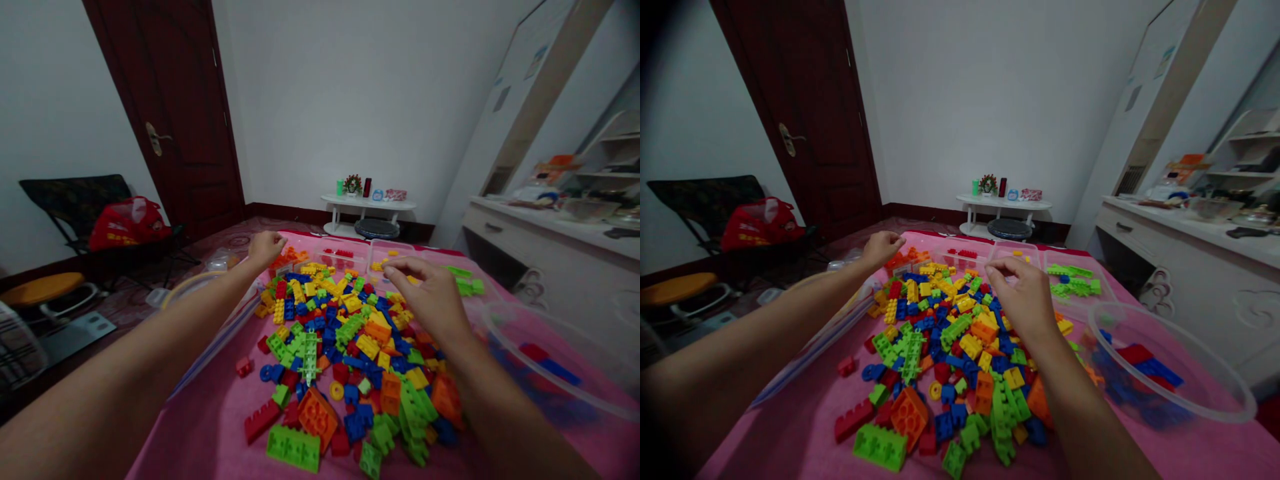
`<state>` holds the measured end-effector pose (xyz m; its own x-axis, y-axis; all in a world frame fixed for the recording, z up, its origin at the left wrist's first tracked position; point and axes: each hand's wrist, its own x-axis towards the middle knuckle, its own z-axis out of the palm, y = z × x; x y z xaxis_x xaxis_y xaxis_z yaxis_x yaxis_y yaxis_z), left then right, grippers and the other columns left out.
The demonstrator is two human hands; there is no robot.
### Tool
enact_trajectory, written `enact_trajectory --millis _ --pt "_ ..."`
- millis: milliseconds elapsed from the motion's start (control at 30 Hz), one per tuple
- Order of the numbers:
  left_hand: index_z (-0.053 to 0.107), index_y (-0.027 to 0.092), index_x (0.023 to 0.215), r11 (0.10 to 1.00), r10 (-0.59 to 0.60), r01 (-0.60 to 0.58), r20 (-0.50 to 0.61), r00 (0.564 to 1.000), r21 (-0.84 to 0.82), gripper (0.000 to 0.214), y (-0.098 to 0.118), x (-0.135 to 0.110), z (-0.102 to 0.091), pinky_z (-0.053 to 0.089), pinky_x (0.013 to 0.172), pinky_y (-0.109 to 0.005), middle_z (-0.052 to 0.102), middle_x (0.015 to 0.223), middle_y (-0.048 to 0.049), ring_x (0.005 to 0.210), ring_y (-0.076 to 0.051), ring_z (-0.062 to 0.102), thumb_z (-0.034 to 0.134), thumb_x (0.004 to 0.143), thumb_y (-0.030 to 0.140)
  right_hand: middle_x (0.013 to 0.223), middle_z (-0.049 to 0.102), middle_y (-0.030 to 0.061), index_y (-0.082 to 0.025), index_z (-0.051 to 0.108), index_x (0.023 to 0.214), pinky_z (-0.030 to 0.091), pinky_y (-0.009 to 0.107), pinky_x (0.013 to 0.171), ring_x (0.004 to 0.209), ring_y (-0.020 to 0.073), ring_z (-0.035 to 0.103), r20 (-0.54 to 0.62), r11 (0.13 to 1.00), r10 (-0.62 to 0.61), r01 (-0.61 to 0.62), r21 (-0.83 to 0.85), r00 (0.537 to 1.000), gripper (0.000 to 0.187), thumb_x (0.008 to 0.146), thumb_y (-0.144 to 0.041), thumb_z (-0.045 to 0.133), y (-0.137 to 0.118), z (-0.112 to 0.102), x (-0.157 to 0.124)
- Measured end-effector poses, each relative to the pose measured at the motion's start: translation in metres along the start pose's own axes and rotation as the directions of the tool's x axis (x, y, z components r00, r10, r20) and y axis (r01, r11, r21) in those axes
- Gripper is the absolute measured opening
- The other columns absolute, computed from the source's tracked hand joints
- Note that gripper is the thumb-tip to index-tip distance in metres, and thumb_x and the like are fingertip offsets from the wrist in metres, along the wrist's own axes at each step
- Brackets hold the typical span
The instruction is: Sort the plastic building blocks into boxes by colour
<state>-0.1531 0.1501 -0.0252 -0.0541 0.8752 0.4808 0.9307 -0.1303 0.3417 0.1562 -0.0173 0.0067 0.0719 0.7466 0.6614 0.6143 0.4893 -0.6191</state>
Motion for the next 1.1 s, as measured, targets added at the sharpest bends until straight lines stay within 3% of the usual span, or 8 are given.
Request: enact_trajectory --millis 167,300,400,500,633,767,867,1100 --pt "0.057 0.016 0.120 0.974 0.122 -0.149 0.158 0.980 0.171 0.046 0.010 -0.001 0.003 0.036 0.095 -0.028 0.056 0.124 -0.0109 0.115 -0.021 0.049 0.036 0.087 0.041 0.078 0.070 0.0039 -0.018 0.069 0.077 0.050 0.031 0.070 0.073 0.0187 0.064 -0.048 0.999 0.048 -0.048 -0.002 0.998 0.015 0.075 -0.029 0.060 -0.002 -0.013 0.006" --pt "0.071 0.012 0.090 0.962 0.082 -0.174 0.385 0.919 0.211 0.047 0.015 0.000 0.002 0.043 0.086 -0.032 0.069 0.095 -0.0152 0.100 -0.027 0.059 0.042 0.083 0.048 0.074 0.069 0.0038 -0.017 0.069 0.077 0.050 0.029 0.066 0.071 0.0187 0.064 -0.096 0.998 0.065 -0.066 -0.001 0.993 0.015 0.074 -0.029 0.061 -0.005 -0.030 0.012" --pt "0.071 0.010 0.090 0.957 0.083 -0.180 0.379 0.922 0.226 0.041 0.026 -0.002 -0.003 0.043 0.085 -0.038 0.067 0.095 -0.0185 0.097 -0.031 0.060 0.046 0.081 0.041 0.070 0.069 0.0035 -0.017 0.069 0.078 0.050 0.027 0.060 0.066 0.0176 0.064 -0.123 0.997 0.081 -0.078 0.025 0.989 0.014 0.074 -0.028 0.061 -0.008 -0.044 0.016" --pt "0.067 0.015 0.105 0.933 0.313 -0.346 0.252 0.916 0.099 0.033 0.064 -0.018 -0.008 0.040 0.091 -0.035 0.062 0.112 -0.0126 0.105 -0.025 0.056 0.050 0.079 0.026 0.066 0.067 0.0027 -0.017 0.069 0.079 0.050 0.025 0.058 0.062 0.0156 0.064 -0.162 0.997 0.077 -0.070 0.045 0.984 0.013 0.074 -0.026 0.061 -0.011 -0.053 0.018" --pt "0.066 0.016 0.101 0.654 0.734 -0.661 0.096 0.673 -0.367 0.027 0.151 -0.078 -0.020 0.043 0.089 -0.031 0.066 0.102 -0.0075 0.097 -0.018 0.058 0.047 0.082 0.023 0.064 0.067 0.0023 -0.016 0.068 0.077 0.050 0.024 0.057 0.059 0.0141 0.063 -0.169 0.997 0.050 -0.040 0.061 0.984 0.011 0.075 -0.024 0.061 -0.016 -0.056 0.018" --pt "0.060 0.019 0.113 0.224 0.966 -0.786 0.025 0.257 -0.576 0.032 0.221 -0.154 -0.032 0.045 0.083 -0.026 0.062 0.107 -0.0070 0.094 -0.015 0.057 0.051 0.082 0.020 0.065 0.067 0.0024 -0.015 0.067 0.077 0.050 0.024 0.055 0.058 0.0141 0.063 -0.152 0.995 0.055 -0.042 0.086 0.987 0.012 0.075 -0.025 0.060 -0.019 -0.055 0.017" --pt "0.065 0.019 0.098 0.185 0.982 -0.857 0.114 0.148 -0.481 0.024 0.243 -0.193 -0.024 0.046 0.064 -0.029 0.063 0.091 -0.0090 0.084 -0.020 0.058 0.053 0.077 0.019 0.064 0.066 0.0025 -0.015 0.067 0.080 0.051 0.024 0.054 0.058 0.0149 0.064 -0.138 0.995 0.059 -0.047 0.088 0.989 0.016 0.075 -0.028 0.060 -0.018 -0.055 0.016" --pt "0.066 0.017 0.077 0.325 0.941 -0.859 0.225 0.252 -0.396 0.013 0.245 -0.211 -0.004 0.040 0.051 -0.031 0.059 0.085 -0.0138 0.077 -0.024 0.055 0.059 0.067 0.017 0.064 0.066 0.0041 -0.015 0.067 0.076 0.049 0.025 0.055 0.058 0.0159 0.062 -0.016 0.995 0.093 -0.092 0.024 0.996 0.018 0.074 -0.031 0.058 -0.012 -0.049 0.015"
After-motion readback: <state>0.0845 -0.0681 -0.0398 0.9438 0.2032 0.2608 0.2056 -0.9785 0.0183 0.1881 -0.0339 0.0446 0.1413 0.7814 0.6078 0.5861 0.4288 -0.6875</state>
